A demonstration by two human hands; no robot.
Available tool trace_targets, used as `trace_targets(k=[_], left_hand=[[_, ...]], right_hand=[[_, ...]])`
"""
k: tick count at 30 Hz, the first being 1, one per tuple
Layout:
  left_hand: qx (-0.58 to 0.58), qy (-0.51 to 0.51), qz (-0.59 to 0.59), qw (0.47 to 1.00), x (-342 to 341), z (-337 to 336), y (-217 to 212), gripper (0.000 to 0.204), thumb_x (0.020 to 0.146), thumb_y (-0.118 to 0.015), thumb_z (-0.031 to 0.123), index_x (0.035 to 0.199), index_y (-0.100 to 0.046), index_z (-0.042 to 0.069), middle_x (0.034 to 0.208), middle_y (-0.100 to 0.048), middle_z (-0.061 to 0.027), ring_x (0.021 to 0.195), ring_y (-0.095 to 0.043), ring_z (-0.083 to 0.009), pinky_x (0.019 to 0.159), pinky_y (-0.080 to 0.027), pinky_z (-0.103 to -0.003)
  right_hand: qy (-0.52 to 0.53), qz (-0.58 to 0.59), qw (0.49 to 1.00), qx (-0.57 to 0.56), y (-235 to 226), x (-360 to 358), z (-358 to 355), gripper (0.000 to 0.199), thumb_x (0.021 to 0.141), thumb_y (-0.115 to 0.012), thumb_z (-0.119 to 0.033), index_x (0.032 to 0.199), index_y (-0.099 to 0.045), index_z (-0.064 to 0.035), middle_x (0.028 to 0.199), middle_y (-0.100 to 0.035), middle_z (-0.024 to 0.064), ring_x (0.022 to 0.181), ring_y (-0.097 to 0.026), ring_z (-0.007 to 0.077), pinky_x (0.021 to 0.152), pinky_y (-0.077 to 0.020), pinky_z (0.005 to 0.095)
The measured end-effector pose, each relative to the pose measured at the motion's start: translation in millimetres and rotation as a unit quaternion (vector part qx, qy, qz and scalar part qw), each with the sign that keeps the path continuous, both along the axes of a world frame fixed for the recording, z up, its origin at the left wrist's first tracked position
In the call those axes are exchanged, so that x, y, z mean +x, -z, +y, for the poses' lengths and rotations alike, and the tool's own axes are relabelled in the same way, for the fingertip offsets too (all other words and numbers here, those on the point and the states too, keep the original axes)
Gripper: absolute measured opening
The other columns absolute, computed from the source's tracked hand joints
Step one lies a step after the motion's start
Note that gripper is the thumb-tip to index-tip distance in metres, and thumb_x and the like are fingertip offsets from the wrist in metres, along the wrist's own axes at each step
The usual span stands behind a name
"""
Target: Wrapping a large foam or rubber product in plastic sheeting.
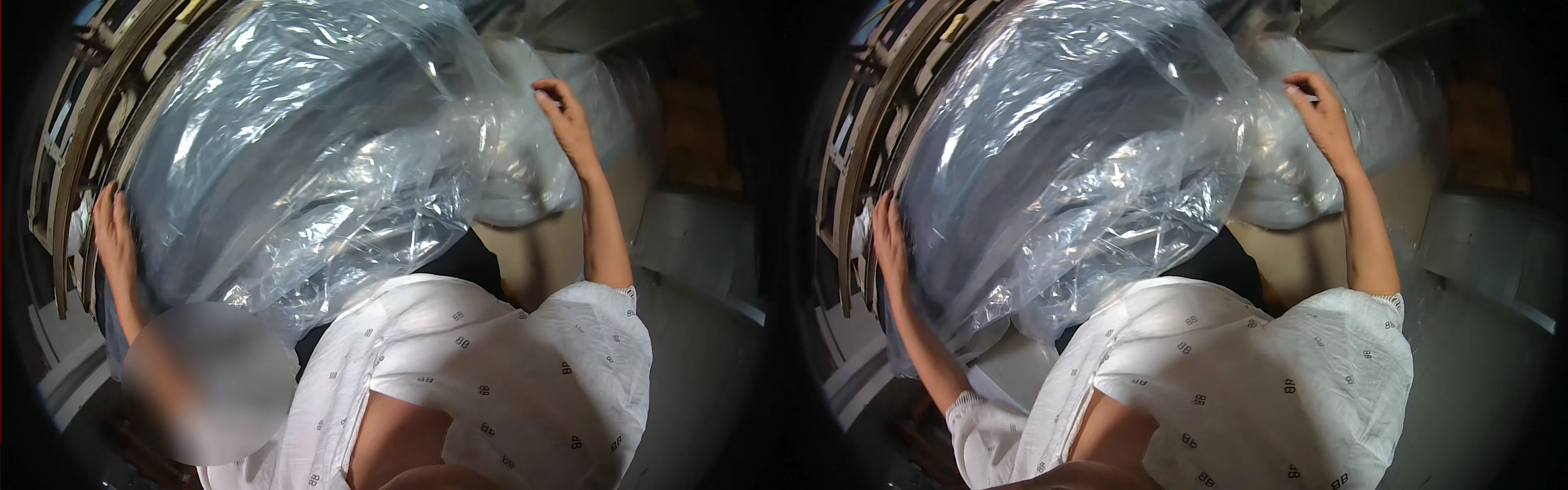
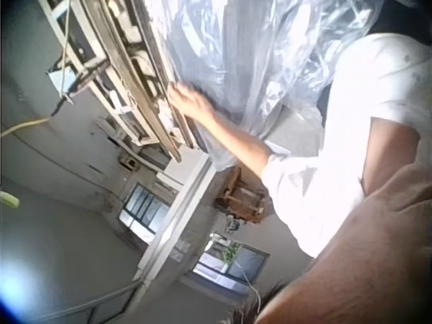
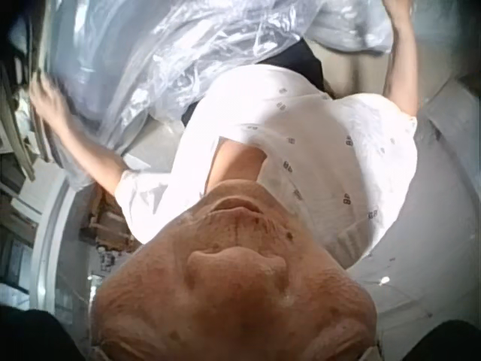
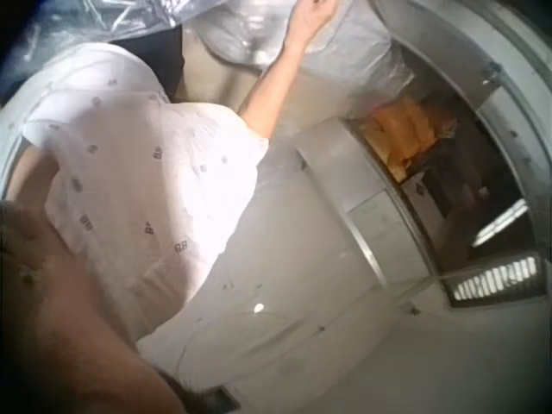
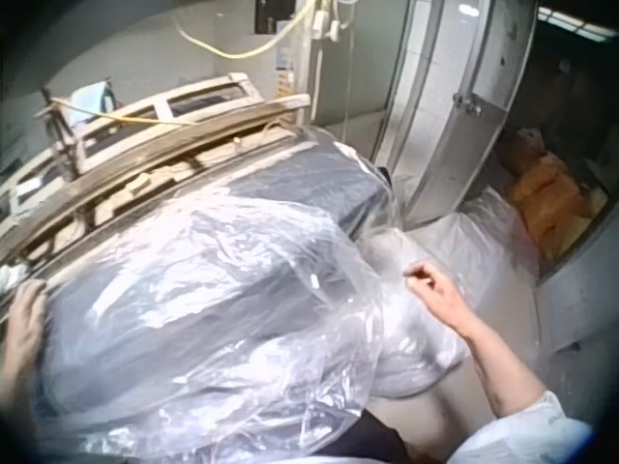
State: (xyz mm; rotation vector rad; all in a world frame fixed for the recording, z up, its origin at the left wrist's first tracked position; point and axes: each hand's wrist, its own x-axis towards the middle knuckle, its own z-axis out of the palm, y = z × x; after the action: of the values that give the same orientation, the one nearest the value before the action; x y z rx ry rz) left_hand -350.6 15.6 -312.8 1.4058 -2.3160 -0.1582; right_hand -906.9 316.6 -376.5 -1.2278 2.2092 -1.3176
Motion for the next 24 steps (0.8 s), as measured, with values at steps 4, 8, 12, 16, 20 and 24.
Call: trace_targets(k=[4,8,12,16,20,24], left_hand=[[-0.029,0.021,0.037,0.999,-37.4,-15.0,24.4,0.027,0.089,-0.055,0.019,0.109,-0.055,0.001,0.112,-0.055,-0.0113,0.105,-0.051,-0.0229,0.089,-0.039,-0.03],[-0.05,-0.008,0.132,0.99,-48.9,-9.6,26.6,0.02,0.09,-0.054,0.016,0.102,-0.054,0.0,0.094,-0.058,-0.009,0.084,-0.053,-0.0172,0.077,-0.042,-0.027],[-0.063,-0.025,0.11,0.992,-26.2,2.5,27.0,0.02,0.092,-0.051,0.018,0.098,-0.052,-0.001,0.088,-0.056,-0.007,0.081,-0.051,-0.0145,0.077,-0.042,-0.026],[-0.065,-0.079,0.106,0.989,15.8,8.0,31.7,0.02,0.092,-0.05,0.018,0.097,-0.052,-0.001,0.086,-0.055,-0.0056,0.08,-0.05,-0.0137,0.077,-0.041,-0.025],[-0.082,-0.088,0.1,0.988,49.7,12.2,33.8,0.022,0.092,-0.049,0.021,0.097,-0.053,-0.001,0.086,-0.056,-0.0065,0.08,-0.051,-0.0141,0.077,-0.041,-0.026],[-0.091,-0.109,0.096,0.985,45.2,25.9,28.6,0.022,0.093,-0.049,0.021,0.097,-0.052,-0.001,0.086,-0.056,-0.0059,0.08,-0.051,-0.0144,0.076,-0.041,-0.026]], right_hand=[[-0.044,0.025,0.997,0.065,37.4,6.9,7.1,0.028,0.082,-0.06,-0.019,0.107,-0.057,-0.0061,0.104,-0.054,0.0058,0.093,-0.053,0.0156,0.076,-0.0414,0.0242],[-0.015,0.009,0.999,0.036,103.5,-26.1,-2.4,0.045,0.082,-0.06,-0.03,0.119,-0.05,-0.0063,0.117,-0.049,0.0085,0.105,-0.049,0.0181,0.082,-0.0407,0.0277],[-0.077,-0.403,0.896,0.169,123.4,-28.8,-18.7,0.053,0.086,-0.055,-0.044,0.124,-0.047,-0.0083,0.124,-0.048,0.0069,0.11,-0.048,0.0194,0.092,-0.0386,0.0308],[-0.182,-0.725,0.663,0.037,116.0,17.2,-25.3,0.058,0.088,-0.047,-0.05,0.125,-0.044,-0.0051,0.122,-0.052,0.0115,0.111,-0.05,0.0195,0.096,-0.04,0.0381],[-0.032,-0.547,0.836,0.013,60.7,10.1,-42.2,0.055,0.087,-0.05,-0.049,0.122,-0.049,-0.0068,0.114,-0.057,0.0063,0.103,-0.052,0.014,0.09,-0.0417,0.0312],[0.039,0.046,0.982,-0.178,-8.0,-114.6,-56.7,0.023,0.082,-0.064,-0.03,0.091,-0.061,-0.0092,0.093,-0.061,0.0024,0.094,-0.053,0.0131,0.086,-0.0386,0.0293]])
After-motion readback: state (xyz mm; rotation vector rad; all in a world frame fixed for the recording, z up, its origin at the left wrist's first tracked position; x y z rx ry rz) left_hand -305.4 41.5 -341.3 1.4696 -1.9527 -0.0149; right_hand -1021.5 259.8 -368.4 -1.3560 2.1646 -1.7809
